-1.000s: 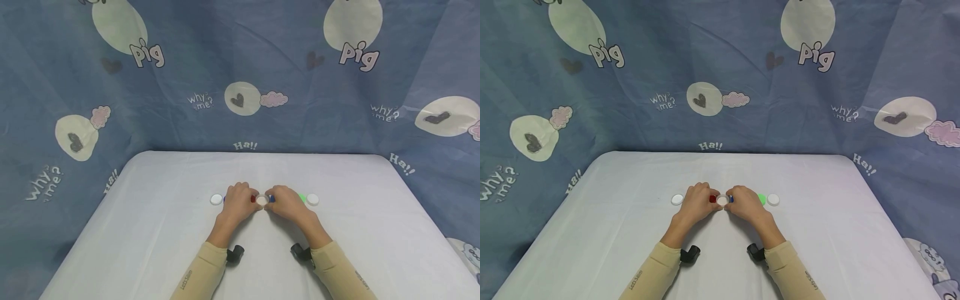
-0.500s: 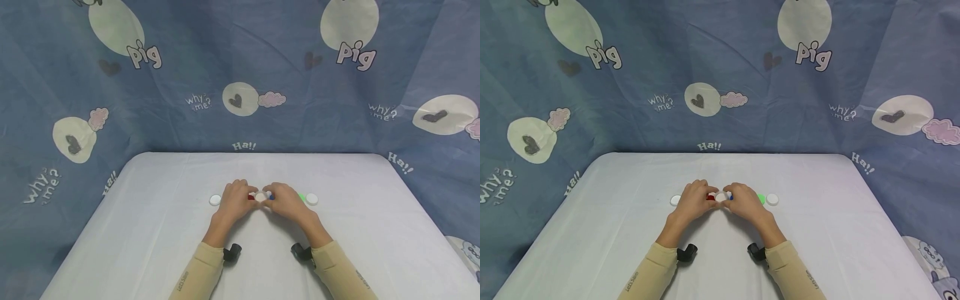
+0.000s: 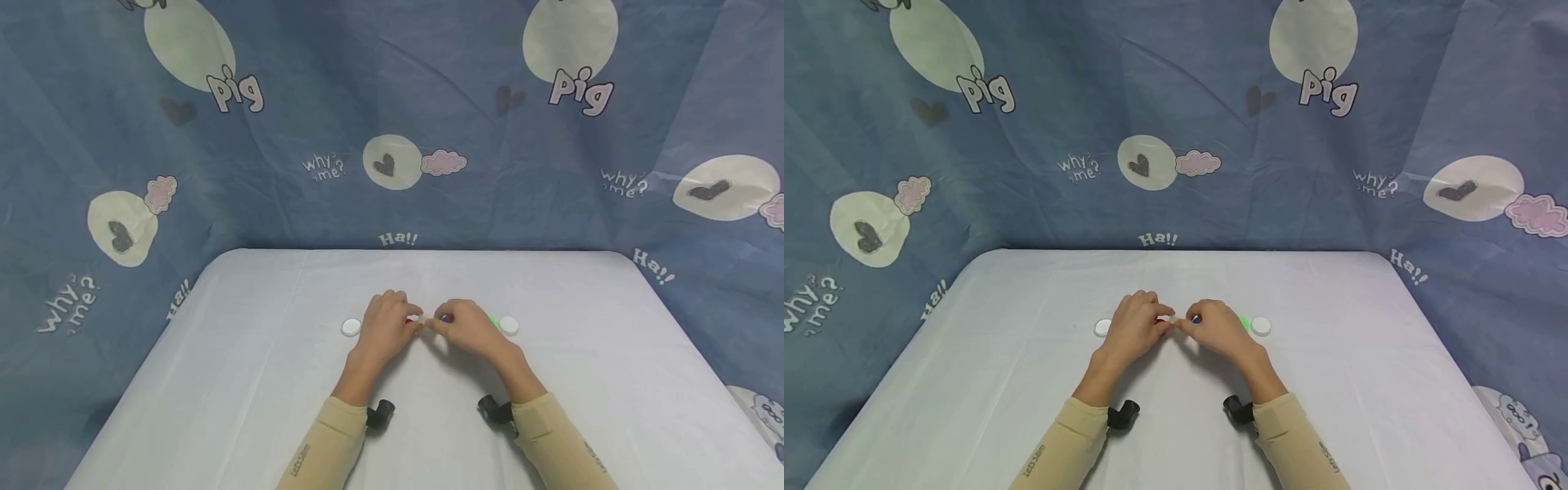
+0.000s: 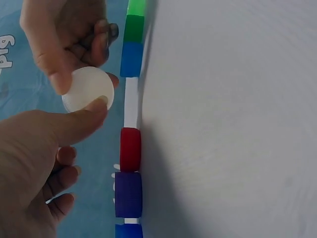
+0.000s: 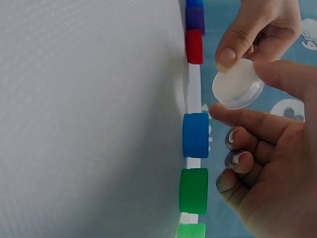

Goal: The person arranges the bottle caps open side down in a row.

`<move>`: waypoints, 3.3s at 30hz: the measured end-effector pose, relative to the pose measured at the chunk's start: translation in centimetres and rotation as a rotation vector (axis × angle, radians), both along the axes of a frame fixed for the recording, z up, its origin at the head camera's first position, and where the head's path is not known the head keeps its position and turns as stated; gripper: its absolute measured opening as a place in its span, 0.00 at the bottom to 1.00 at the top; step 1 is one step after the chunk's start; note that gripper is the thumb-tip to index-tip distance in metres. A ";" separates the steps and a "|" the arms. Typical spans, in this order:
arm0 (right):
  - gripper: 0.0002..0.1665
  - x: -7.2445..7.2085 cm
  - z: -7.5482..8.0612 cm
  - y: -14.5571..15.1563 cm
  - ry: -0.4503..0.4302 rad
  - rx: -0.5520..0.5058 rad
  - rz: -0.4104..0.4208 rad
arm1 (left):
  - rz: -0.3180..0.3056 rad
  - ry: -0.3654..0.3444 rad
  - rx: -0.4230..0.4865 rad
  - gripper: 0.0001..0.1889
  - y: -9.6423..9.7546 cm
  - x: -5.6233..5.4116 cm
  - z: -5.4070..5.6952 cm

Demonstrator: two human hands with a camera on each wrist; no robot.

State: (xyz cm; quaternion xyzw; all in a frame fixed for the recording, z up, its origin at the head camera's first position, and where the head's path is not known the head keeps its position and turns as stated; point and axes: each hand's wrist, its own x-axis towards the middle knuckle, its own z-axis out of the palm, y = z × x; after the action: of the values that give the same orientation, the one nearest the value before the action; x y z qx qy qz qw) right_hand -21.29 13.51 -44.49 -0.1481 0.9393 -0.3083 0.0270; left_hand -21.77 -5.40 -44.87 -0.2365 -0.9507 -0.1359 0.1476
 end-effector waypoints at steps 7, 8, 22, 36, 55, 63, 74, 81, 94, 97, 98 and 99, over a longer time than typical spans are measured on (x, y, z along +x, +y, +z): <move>0.19 0.1 0.1 0.2 -0.015 -0.019 -0.005 | 0.000 0.031 -0.007 0.12 -0.1 0.2 0.1; 0.20 0.1 0.1 0.2 -0.006 -0.018 -0.005 | 0.004 0.029 -0.006 0.13 -0.1 0.2 0.1; 0.09 0.4 0.5 0.3 0.234 0.068 0.022 | 0.025 -0.036 0.026 0.11 -0.1 0.2 -0.1; 0.08 0.1 0.2 0.8 0.160 -0.060 0.028 | 0.012 -0.074 0.005 0.11 0.2 0.1 0.0; 0.10 -0.2 0.5 1.5 -0.023 -0.095 0.058 | -0.052 -0.005 0.005 0.22 0.1 0.2 0.0; 0.18 0.0 1.1 1.3 0.088 0.019 0.071 | -0.048 -0.023 0.032 0.20 0.1 0.1 -0.1; 0.17 0.1 0.8 1.2 0.105 0.011 0.069 | -0.030 -0.050 0.018 0.20 0.0 0.0 -0.1; 0.15 0.1 0.8 1.0 0.099 0.014 0.051 | -0.022 -0.052 0.025 0.19 0.1 -0.1 0.1; 0.14 0.2 0.5 0.4 0.082 0.063 0.022 | -0.007 -0.059 0.031 0.20 0.2 0.0 -0.3; 0.15 0.2 0.3 0.4 0.082 0.079 0.011 | -0.001 -0.060 0.025 0.20 0.4 0.0 -0.5; 0.15 0.1 0.3 0.4 0.082 0.085 0.007 | 0.002 -0.064 0.022 0.20 0.4 -0.1 -0.5; 0.15 0.1 0.3 0.3 0.082 0.088 0.005 | 0.005 -0.067 0.020 0.19 0.4 -0.1 -0.6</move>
State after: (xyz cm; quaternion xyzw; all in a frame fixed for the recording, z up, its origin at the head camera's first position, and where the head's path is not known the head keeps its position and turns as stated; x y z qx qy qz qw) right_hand -21.17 13.86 -44.22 -0.1616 0.9519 -0.2602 -0.0041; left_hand -21.85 -4.97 -45.43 -0.2279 -0.9543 -0.1527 0.1183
